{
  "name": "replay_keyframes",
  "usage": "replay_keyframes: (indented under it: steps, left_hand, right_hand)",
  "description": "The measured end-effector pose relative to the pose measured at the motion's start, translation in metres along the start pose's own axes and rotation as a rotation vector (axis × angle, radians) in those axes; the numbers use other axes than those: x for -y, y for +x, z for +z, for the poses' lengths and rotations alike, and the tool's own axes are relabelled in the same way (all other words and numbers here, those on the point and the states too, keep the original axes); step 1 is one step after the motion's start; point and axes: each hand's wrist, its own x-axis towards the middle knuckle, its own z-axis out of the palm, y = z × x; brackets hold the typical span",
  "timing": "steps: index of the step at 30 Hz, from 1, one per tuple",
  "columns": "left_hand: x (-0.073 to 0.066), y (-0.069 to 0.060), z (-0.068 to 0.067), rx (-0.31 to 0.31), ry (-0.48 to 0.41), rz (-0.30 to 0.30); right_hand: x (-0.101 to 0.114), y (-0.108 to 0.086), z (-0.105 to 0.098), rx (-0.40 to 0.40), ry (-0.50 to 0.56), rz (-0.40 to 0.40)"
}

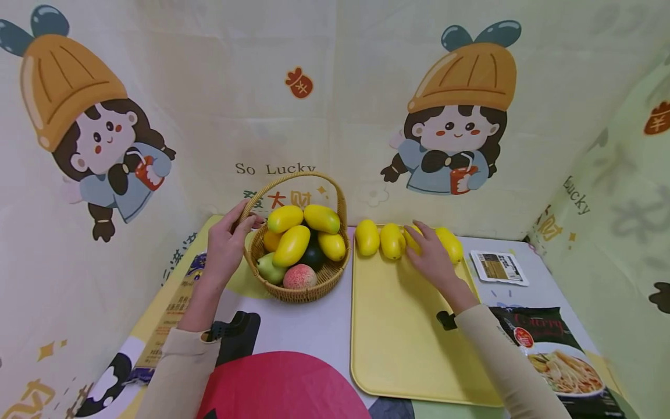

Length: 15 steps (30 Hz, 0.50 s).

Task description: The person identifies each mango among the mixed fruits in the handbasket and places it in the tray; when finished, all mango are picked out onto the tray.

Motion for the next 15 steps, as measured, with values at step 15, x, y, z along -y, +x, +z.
replay_keyframes:
  steps: [15]
  left_hand:
    - [0.006,0.001,0.003,-0.007,-0.03,0.027]
  right_hand:
    - [0.066,0.009,0.038,0.03,0.042,-0.235]
